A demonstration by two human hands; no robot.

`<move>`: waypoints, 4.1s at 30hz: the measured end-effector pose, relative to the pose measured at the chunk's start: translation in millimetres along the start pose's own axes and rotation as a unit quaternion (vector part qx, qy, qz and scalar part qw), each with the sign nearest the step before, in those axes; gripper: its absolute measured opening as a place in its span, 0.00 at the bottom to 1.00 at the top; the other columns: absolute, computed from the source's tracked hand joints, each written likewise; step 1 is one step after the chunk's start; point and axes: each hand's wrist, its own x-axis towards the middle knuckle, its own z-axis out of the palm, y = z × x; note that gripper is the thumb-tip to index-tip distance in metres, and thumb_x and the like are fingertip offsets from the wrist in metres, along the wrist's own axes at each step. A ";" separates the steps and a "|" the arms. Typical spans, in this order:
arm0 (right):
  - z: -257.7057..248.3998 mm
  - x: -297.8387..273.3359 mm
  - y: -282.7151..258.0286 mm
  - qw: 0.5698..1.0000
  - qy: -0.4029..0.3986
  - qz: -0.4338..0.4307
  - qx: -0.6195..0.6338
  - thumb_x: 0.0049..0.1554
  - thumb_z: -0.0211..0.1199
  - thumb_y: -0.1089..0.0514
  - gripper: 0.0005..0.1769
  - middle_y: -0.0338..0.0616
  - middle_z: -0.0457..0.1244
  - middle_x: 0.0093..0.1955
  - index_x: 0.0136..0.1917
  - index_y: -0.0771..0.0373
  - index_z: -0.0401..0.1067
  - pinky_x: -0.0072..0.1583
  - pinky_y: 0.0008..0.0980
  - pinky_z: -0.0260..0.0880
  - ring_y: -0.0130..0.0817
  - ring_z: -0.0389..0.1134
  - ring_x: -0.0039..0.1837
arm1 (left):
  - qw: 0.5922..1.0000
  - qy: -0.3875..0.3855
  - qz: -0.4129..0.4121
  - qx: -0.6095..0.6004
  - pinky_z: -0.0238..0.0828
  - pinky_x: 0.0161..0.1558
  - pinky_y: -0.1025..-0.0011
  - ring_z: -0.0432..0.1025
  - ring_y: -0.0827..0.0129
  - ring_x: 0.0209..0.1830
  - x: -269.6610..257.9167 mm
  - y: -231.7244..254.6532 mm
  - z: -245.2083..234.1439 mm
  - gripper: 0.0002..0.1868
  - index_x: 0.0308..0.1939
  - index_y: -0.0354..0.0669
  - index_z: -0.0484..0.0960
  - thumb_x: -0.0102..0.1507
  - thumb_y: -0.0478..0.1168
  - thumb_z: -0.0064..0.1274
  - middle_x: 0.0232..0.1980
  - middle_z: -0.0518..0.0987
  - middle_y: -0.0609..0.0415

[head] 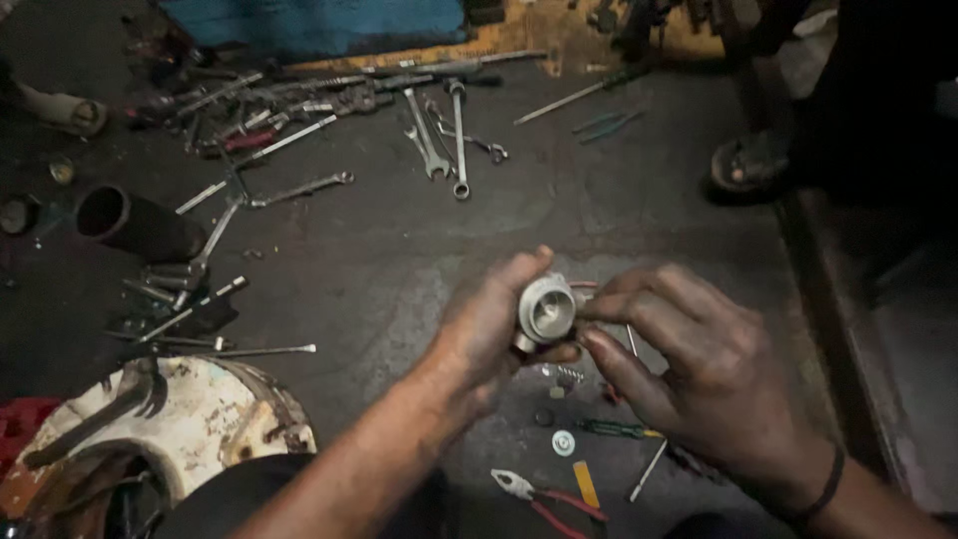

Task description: The person disassembles a small mechanical component, likely a carburetor, by removing a cap and internal parts. They use pliers to extract a small piece and then reassemble the component by inserting a spring and other parts back into the housing.

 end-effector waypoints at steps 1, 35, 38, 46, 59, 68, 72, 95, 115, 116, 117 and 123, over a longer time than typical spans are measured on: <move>0.8 0.6 1.0 1.000 0.004 -0.001 -0.002 0.49 0.73 0.60 0.13 0.39 0.69 0.47 0.49 0.57 0.78 0.46 0.34 0.73 0.36 0.73 0.47 | 1.000 0.016 0.001 0.004 0.82 0.32 0.66 0.79 0.62 0.36 -0.9 1.3 3.9 0.26 0.54 0.34 0.76 0.69 0.56 0.48 0.45 0.82 0.42; -0.5 -13.8 37.1 0.987 0.042 0.102 0.119 0.48 0.73 0.60 0.10 0.38 0.71 0.45 0.44 0.59 0.78 0.42 0.29 0.78 0.30 0.75 0.45 | 0.985 0.091 0.003 0.147 0.69 0.20 0.75 0.73 0.74 0.24 -6.9 9.3 63.0 0.17 0.43 0.42 0.74 0.66 0.52 0.52 0.31 0.78 0.55; -0.2 -12.2 32.9 0.988 0.035 0.109 0.107 0.47 0.74 0.60 0.14 0.39 0.71 0.44 0.47 0.61 0.76 0.42 0.29 0.76 0.29 0.75 0.43 | 0.983 0.092 0.019 0.156 0.69 0.19 0.74 0.72 0.73 0.23 -7.6 6.0 59.2 0.17 0.41 0.41 0.74 0.66 0.53 0.51 0.30 0.78 0.54; 3.0 -5.5 26.0 0.991 -0.024 0.094 0.095 0.46 0.75 0.57 0.19 0.40 0.72 0.45 0.50 0.61 0.76 0.45 0.32 0.75 0.31 0.75 0.44 | 0.978 0.107 0.019 0.175 0.70 0.19 0.74 0.73 0.73 0.24 -7.4 1.3 46.3 0.17 0.39 0.42 0.73 0.67 0.53 0.51 0.30 0.79 0.54; 15.6 -10.5 26.0 0.889 -0.083 0.383 0.237 0.47 0.74 0.58 0.21 0.40 0.72 0.47 0.55 0.58 0.76 0.44 0.31 0.77 0.28 0.75 0.45 | 0.958 0.148 0.043 0.242 0.69 0.18 0.73 0.73 0.72 0.24 -11.5 2.5 46.8 0.19 0.37 0.41 0.72 0.66 0.54 0.51 0.30 0.79 0.53; 8.8 -13.2 37.4 0.948 -0.007 0.237 0.214 0.53 0.68 0.59 0.16 0.40 0.72 0.52 0.55 0.62 0.75 0.49 0.29 0.77 0.27 0.76 0.50 | 0.996 0.060 0.032 0.066 0.74 0.21 0.72 0.79 0.66 0.27 -16.8 20.2 44.8 0.21 0.43 0.39 0.74 0.69 0.55 0.42 0.32 0.82 0.50; 4.2 -10.4 30.4 0.954 -0.011 0.192 0.230 0.50 0.72 0.57 0.24 0.42 0.71 0.55 0.59 0.63 0.72 0.49 0.30 0.77 0.30 0.73 0.53 | 0.998 0.057 0.001 0.041 0.75 0.21 0.72 0.80 0.64 0.27 -19.8 27.1 46.2 0.24 0.48 0.39 0.76 0.70 0.56 0.37 0.34 0.86 0.48; -10.5 -1.7 18.0 0.997 0.060 0.046 0.034 0.42 0.78 0.54 0.32 0.45 0.68 0.52 0.59 0.63 0.72 0.46 0.29 0.76 0.32 0.73 0.49 | 0.995 -0.017 0.025 0.093 0.83 0.37 0.64 0.80 0.65 0.37 -23.7 25.4 50.1 0.26 0.51 0.37 0.81 0.68 0.57 0.43 0.41 0.83 0.48; -7.0 0.8 21.5 0.994 0.019 0.098 0.055 0.43 0.76 0.54 0.37 0.46 0.68 0.55 0.64 0.63 0.67 0.51 0.34 0.76 0.38 0.74 0.53 | 0.977 0.060 0.129 0.161 0.83 0.38 0.64 0.79 0.64 0.37 -17.1 22.5 48.0 0.18 0.48 0.33 0.78 0.65 0.45 0.58 0.40 0.83 0.45; -4.8 1.9 22.2 0.976 -0.007 0.182 0.120 0.43 0.75 0.55 0.39 0.44 0.69 0.55 0.66 0.61 0.66 0.50 0.33 0.77 0.36 0.76 0.51 | 0.966 0.060 0.175 0.182 0.83 0.39 0.66 0.80 0.63 0.38 -17.3 21.5 49.3 0.16 0.48 0.33 0.78 0.63 0.42 0.60 0.40 0.85 0.45; -3.1 1.8 22.7 0.946 -0.033 0.265 0.185 0.43 0.74 0.56 0.41 0.43 0.69 0.55 0.69 0.60 0.65 0.48 0.32 0.79 0.34 0.77 0.49 | 0.952 0.059 0.221 0.202 0.82 0.39 0.68 0.82 0.63 0.39 -19.1 20.1 50.5 0.16 0.49 0.34 0.78 0.61 0.38 0.62 0.40 0.86 0.44; -13.4 2.6 41.6 0.653 -0.020 0.326 0.684 0.49 0.63 0.57 0.36 0.57 0.66 0.60 0.70 0.69 0.62 0.62 0.48 0.72 0.46 0.70 0.61 | 0.657 0.040 0.562 0.501 0.79 0.56 0.58 0.76 0.47 0.60 -41.0 13.7 54.5 0.35 0.61 0.37 0.70 0.53 0.31 0.70 0.64 0.75 0.36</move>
